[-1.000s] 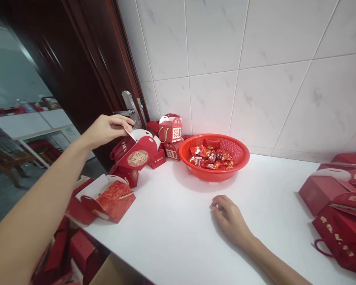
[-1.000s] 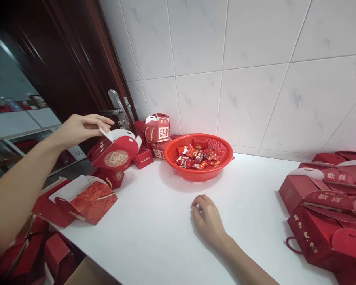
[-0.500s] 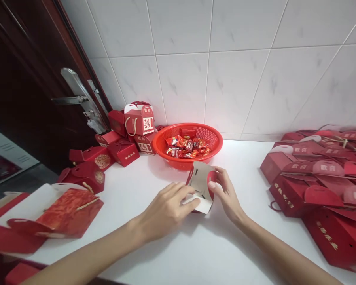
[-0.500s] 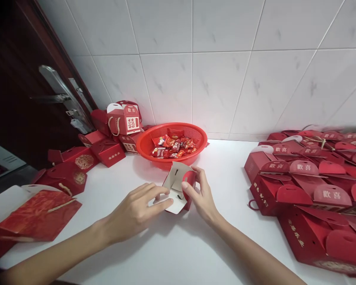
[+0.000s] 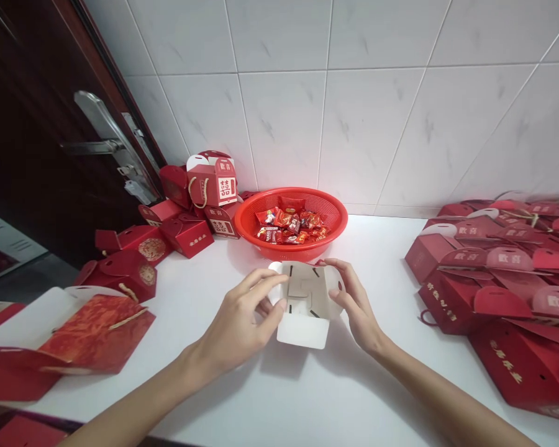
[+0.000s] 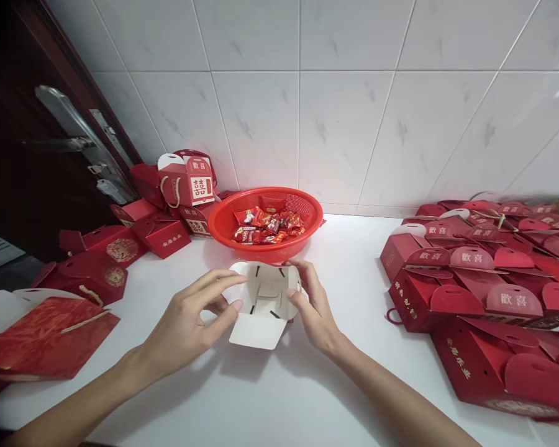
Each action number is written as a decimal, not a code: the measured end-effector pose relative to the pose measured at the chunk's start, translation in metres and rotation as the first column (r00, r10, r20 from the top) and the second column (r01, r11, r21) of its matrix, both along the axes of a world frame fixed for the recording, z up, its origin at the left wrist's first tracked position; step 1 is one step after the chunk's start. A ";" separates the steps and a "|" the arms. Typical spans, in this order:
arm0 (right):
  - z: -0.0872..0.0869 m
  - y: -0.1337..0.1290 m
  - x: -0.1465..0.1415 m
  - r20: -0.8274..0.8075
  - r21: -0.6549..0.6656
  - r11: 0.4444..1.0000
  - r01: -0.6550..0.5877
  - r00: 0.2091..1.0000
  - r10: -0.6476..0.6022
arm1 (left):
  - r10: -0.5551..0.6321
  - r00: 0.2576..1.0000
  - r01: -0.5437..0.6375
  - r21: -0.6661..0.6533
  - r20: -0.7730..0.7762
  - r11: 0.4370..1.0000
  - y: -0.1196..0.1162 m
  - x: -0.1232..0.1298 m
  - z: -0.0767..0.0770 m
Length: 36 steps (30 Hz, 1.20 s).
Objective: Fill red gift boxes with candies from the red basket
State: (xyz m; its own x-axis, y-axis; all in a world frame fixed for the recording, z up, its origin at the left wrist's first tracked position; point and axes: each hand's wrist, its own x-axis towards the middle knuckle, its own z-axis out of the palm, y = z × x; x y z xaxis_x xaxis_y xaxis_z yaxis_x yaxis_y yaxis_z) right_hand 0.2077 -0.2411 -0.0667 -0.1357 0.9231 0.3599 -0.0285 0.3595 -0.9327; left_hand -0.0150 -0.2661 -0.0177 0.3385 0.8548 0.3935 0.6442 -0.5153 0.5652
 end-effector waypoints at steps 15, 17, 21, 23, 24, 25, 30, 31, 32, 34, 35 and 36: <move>-0.027 -0.022 -0.004 0.054 0.214 0.977 -0.017 0.999 0.006 | 0.075 0.962 -0.022 0.202 -0.261 0.979 -0.015 -0.039 -0.032; -0.030 -0.025 -0.004 0.079 0.323 0.946 -0.037 0.997 0.012 | 0.034 0.976 0.021 0.247 -0.217 0.969 -0.017 -0.041 -0.041; -0.034 -0.027 -0.005 0.094 0.362 0.930 -0.055 0.995 0.022 | -0.023 0.991 0.053 0.227 -0.132 0.973 -0.014 -0.044 -0.057; -0.034 -0.025 -0.006 0.082 0.309 0.951 -0.024 0.997 -0.002 | -0.034 0.993 0.051 0.144 -0.116 0.988 -0.009 -0.046 -0.062; -0.034 -0.023 -0.006 0.083 0.271 0.963 -0.002 0.996 -0.021 | -0.042 0.993 0.052 0.086 -0.112 0.995 -0.006 -0.046 -0.063; -0.034 -0.022 -0.006 0.087 0.228 0.973 0.021 0.995 -0.042 | -0.050 0.993 0.053 0.018 -0.111 0.998 -0.003 -0.046 -0.064; -0.031 -0.014 -0.007 0.085 0.000 0.996 0.086 0.993 -0.086 | -0.086 0.986 0.044 -0.274 -0.141 0.961 0.004 -0.043 -0.063; -0.030 -0.012 -0.007 0.078 -0.031 0.995 0.093 0.993 -0.091 | -0.092 0.986 0.046 -0.297 -0.141 0.954 0.005 -0.042 -0.063; -0.029 -0.009 -0.007 0.073 -0.051 0.994 0.101 0.993 -0.097 | -0.094 0.986 0.049 -0.302 -0.136 0.952 0.006 -0.041 -0.064; -0.028 -0.003 -0.006 0.066 -0.067 0.991 0.114 0.992 -0.110 | -0.080 0.988 0.042 -0.265 -0.133 0.963 0.009 -0.040 -0.066; -0.028 0.000 -0.005 0.059 -0.062 0.991 0.116 0.992 -0.113 | -0.067 0.989 0.035 -0.228 -0.135 0.973 0.011 -0.040 -0.065; -0.029 0.004 -0.003 0.047 -0.047 0.992 0.114 0.993 -0.112 | -0.053 0.989 0.027 -0.184 -0.138 0.983 0.013 -0.040 -0.063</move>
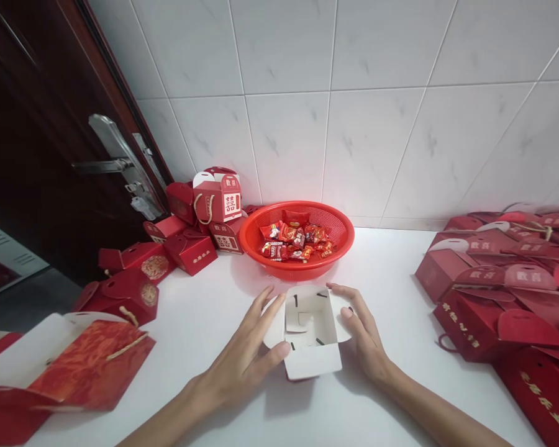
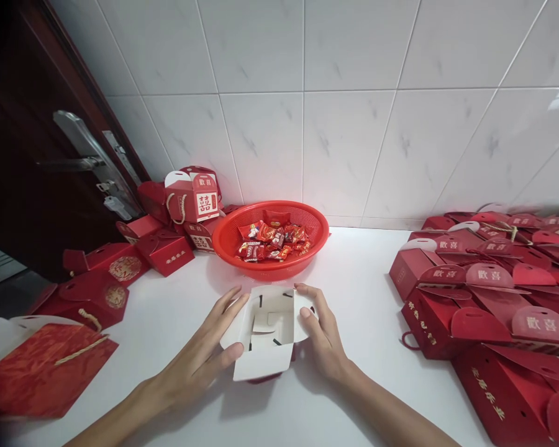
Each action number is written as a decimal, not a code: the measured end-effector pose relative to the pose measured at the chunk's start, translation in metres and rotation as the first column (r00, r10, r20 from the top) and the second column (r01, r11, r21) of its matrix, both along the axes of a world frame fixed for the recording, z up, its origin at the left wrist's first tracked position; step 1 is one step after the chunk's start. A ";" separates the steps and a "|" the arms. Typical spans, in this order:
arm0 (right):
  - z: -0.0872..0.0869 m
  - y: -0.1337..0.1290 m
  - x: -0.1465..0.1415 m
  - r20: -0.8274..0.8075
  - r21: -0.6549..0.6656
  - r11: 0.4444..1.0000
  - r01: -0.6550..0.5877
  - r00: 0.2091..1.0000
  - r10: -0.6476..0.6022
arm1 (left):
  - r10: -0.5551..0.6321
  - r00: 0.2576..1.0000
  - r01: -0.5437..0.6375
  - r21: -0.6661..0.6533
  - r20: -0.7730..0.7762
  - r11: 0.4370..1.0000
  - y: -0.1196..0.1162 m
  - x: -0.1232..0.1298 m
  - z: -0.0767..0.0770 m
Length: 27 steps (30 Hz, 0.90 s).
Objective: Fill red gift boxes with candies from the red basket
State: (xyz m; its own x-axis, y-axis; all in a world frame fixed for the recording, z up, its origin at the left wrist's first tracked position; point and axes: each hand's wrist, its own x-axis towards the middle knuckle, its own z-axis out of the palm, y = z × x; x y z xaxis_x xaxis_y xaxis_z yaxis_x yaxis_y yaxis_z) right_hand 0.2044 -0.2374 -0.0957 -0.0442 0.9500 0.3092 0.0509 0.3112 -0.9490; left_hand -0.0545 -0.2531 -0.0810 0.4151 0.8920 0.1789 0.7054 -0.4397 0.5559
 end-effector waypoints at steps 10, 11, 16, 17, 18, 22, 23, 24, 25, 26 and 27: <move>0.043 0.060 0.011 -0.183 0.205 0.952 0.228 0.964 -0.191 | 0.068 0.983 -0.128 0.374 0.168 0.918 0.048 0.013 0.090; 0.055 0.072 0.010 -0.177 0.217 0.943 0.253 0.960 -0.217 | 0.084 0.981 -0.145 0.370 0.175 0.918 0.063 0.015 0.099; 0.093 0.145 0.008 0.004 0.123 0.975 0.183 0.983 -0.185 | 0.108 0.984 -0.134 0.187 0.142 0.973 0.161 0.029 0.118; 0.096 0.159 0.007 0.057 0.080 0.983 0.165 0.984 -0.170 | 0.105 0.990 -0.118 0.137 0.095 0.984 0.180 0.032 0.118; 0.097 0.171 0.007 0.116 0.048 0.985 0.163 0.979 -0.168 | 0.105 0.994 -0.109 0.099 0.040 0.989 0.199 0.035 0.117; 0.096 0.208 0.009 0.241 0.009 0.986 0.164 0.957 -0.162 | 0.016 0.968 -0.013 0.014 -0.251 1.000 0.255 0.051 0.109; 0.095 0.215 0.010 0.246 0.004 0.986 0.165 0.956 -0.161 | -0.013 0.955 0.017 0.009 -0.295 1.000 0.266 0.056 0.106; 0.094 0.221 0.011 0.253 -0.006 0.986 0.166 0.954 -0.159 | -0.041 0.945 0.044 0.004 -0.324 0.999 0.276 0.062 0.104; 0.093 0.228 0.011 0.262 -0.019 0.986 0.163 0.953 -0.153 | -0.066 0.937 0.069 -0.002 -0.342 0.998 0.286 0.068 0.101; 0.092 0.234 0.012 0.270 -0.033 0.987 0.155 0.952 -0.141 | -0.090 0.930 0.093 -0.010 -0.355 0.996 0.294 0.075 0.098; 0.092 0.241 0.013 0.280 -0.046 0.989 0.143 0.952 -0.125 | -0.117 0.921 0.117 -0.022 -0.372 0.993 0.302 0.082 0.094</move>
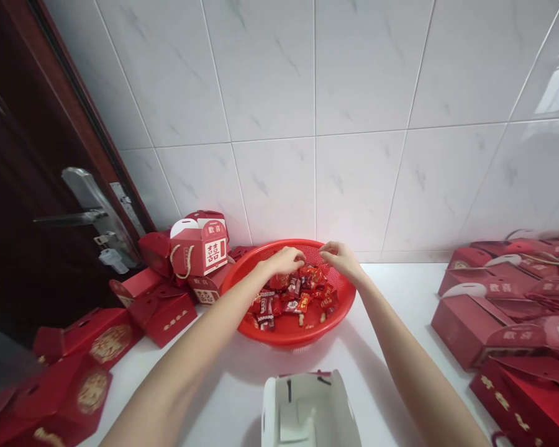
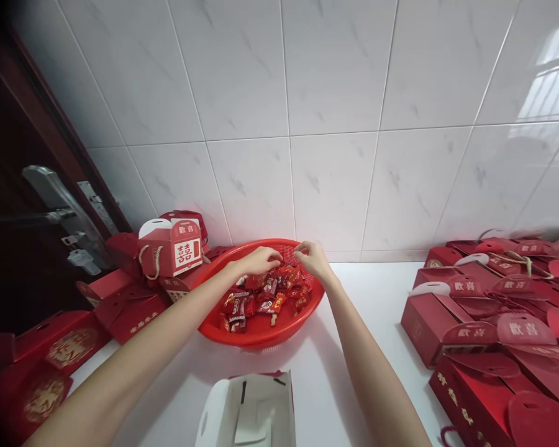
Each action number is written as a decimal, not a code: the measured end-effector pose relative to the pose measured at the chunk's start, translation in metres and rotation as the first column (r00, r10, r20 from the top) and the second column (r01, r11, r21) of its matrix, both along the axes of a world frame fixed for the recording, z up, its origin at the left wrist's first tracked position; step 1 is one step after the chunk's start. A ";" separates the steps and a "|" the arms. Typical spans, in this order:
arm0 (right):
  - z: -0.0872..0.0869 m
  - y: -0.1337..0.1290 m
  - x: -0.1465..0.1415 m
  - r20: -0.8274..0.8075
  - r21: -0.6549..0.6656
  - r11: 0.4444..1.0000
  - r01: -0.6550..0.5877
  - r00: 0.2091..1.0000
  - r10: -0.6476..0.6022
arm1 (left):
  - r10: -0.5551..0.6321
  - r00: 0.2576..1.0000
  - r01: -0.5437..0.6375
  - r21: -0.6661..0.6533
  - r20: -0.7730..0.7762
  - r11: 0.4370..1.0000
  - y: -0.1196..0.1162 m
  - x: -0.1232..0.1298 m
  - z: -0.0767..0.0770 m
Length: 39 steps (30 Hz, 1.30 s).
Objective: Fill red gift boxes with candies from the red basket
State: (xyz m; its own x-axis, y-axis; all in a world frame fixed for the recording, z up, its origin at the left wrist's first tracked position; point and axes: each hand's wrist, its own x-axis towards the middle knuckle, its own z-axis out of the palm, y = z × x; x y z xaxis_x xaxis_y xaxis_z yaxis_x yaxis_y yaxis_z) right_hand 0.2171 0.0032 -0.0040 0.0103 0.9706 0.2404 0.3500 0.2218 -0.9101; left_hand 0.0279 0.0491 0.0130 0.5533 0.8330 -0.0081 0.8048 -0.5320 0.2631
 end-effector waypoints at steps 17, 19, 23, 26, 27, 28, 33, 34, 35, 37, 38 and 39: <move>-0.020 0.044 0.001 0.119 -0.048 0.996 -0.077 0.989 0.082 | -0.103 0.976 0.002 -0.458 -0.194 0.889 0.041 0.016 -0.013; -0.020 0.044 0.001 0.120 -0.049 0.995 -0.083 0.989 0.088 | -0.087 0.977 -0.017 -0.480 -0.194 0.877 0.042 0.014 -0.010; -0.019 0.043 0.000 0.124 -0.057 0.994 -0.094 0.987 0.100 | -0.008 0.981 -0.066 -0.371 -0.196 0.926 0.045 0.011 -0.011; -0.018 0.042 0.000 0.127 -0.060 0.993 -0.098 0.986 0.105 | 0.014 0.983 -0.074 -0.323 -0.182 0.943 0.047 0.011 -0.018; -0.018 0.041 0.000 0.128 -0.062 0.993 -0.099 0.986 0.106 | 0.023 0.983 -0.080 -0.312 -0.182 0.947 0.048 0.013 -0.021; -0.019 0.041 0.001 0.129 -0.063 0.993 -0.100 0.986 0.108 | 0.033 0.982 -0.088 -0.300 -0.183 0.950 0.048 0.015 -0.025; -0.020 0.040 0.002 0.112 -0.060 0.989 -0.133 0.984 0.139 | 0.016 0.981 -0.082 -0.336 -0.195 0.938 0.045 0.025 -0.040; -0.020 0.040 0.002 0.107 -0.055 0.989 -0.139 0.984 0.144 | 0.000 0.982 -0.070 -0.360 -0.191 0.930 0.045 0.026 -0.041; -0.020 0.041 0.002 0.106 -0.052 0.989 -0.141 0.984 0.146 | -0.014 0.982 -0.059 -0.379 -0.187 0.923 0.044 0.026 -0.040; -0.020 0.041 0.002 0.106 -0.058 0.990 -0.130 0.985 0.136 | -0.039 0.988 -0.026 -0.403 -0.152 0.915 0.045 0.025 -0.035; -0.020 0.041 0.002 0.102 -0.071 0.990 -0.118 0.987 0.125 | -0.054 0.993 0.004 -0.416 -0.109 0.909 0.045 0.023 -0.031; -0.019 0.041 0.001 0.093 -0.088 0.990 -0.107 0.989 0.115 | -0.069 0.997 0.045 -0.431 -0.040 0.901 0.046 0.021 -0.026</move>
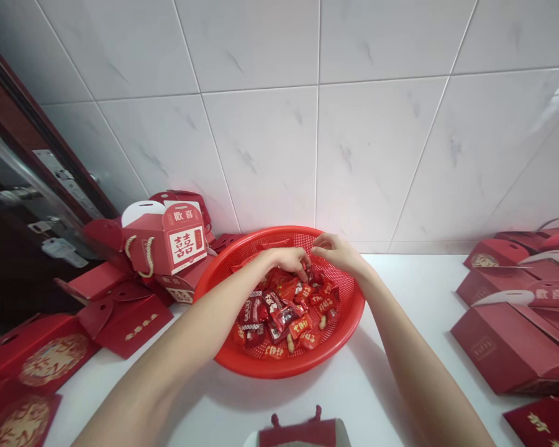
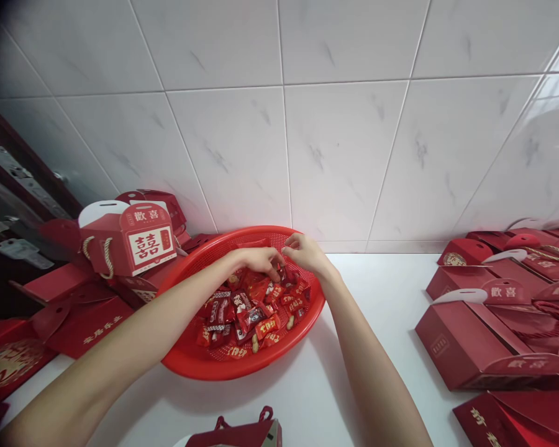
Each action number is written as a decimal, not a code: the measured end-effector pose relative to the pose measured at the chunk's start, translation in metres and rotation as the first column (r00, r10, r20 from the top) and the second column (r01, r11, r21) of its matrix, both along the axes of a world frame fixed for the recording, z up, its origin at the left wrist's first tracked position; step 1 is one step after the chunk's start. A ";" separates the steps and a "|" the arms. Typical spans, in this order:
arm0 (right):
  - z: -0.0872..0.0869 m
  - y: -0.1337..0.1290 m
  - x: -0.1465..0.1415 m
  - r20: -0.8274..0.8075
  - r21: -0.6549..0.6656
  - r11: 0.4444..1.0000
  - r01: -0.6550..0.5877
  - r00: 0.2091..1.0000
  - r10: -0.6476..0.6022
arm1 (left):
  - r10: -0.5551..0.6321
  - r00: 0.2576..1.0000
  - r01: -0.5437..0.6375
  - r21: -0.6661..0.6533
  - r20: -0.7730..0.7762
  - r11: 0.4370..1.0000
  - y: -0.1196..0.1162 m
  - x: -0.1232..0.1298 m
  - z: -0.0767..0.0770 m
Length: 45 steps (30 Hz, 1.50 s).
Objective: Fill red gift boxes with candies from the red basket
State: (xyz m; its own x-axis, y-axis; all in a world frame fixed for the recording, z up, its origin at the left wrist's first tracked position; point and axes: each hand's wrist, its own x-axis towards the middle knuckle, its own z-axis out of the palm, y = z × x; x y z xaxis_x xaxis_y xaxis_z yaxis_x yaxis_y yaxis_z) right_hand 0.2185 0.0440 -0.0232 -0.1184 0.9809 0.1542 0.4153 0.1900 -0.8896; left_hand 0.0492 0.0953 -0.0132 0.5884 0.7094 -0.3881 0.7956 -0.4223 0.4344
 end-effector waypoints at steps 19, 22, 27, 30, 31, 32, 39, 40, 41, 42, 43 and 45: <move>0.005 -0.003 0.002 -0.398 -0.141 0.985 -0.098 0.917 0.035 | 0.079 0.787 0.060 -0.203 0.612 0.977 0.008 -0.021 0.022; 0.008 -0.005 0.001 -0.374 -0.138 0.988 -0.069 0.927 0.013 | 0.139 0.794 -0.047 -0.168 0.592 0.985 0.011 -0.027 0.025; 0.009 -0.006 0.004 -0.296 -0.099 0.988 -0.116 0.952 0.082 | 0.195 0.744 -0.154 -0.120 0.639 0.981 0.009 -0.034 0.035; 0.009 -0.008 0.005 -0.196 -0.079 0.970 -0.231 0.957 0.213 | 0.213 0.712 -0.205 -0.092 0.669 0.974 0.005 -0.029 0.037; 0.009 -0.009 0.005 -0.175 -0.075 0.963 -0.258 0.954 0.242 | 0.224 0.703 -0.238 -0.073 0.675 0.968 0.004 -0.026 0.036; 0.010 -0.011 0.005 -0.164 -0.069 0.959 -0.274 0.951 0.260 | 0.234 0.692 -0.277 -0.048 0.683 0.960 0.003 -0.023 0.035; 0.007 -0.012 0.001 -0.127 -0.045 0.932 -0.359 0.928 0.351 | 0.229 0.657 -0.250 -0.079 0.719 0.965 -0.010 0.002 0.025; 0.005 -0.010 0.001 -0.135 -0.060 0.935 -0.350 0.931 0.340 | 0.243 0.657 -0.218 -0.129 0.714 0.967 -0.011 0.003 0.026; 0.003 -0.008 0.001 -0.143 -0.080 0.940 -0.331 0.937 0.318 | 0.263 0.663 -0.193 -0.179 0.701 0.965 -0.011 0.002 0.028; 0.002 -0.006 0.001 -0.154 -0.097 0.948 -0.304 0.945 0.287 | 0.285 0.680 -0.182 -0.221 0.675 0.958 -0.010 0.000 0.030; 0.001 -0.004 0.001 -0.164 -0.114 0.954 -0.278 0.952 0.258 | 0.304 0.710 -0.191 -0.241 0.636 0.951 -0.008 -0.004 0.031; 0.000 -0.003 0.000 -0.197 -0.129 0.962 -0.242 0.957 0.214 | 0.274 0.815 -0.200 -0.196 0.510 0.960 -0.004 -0.012 0.031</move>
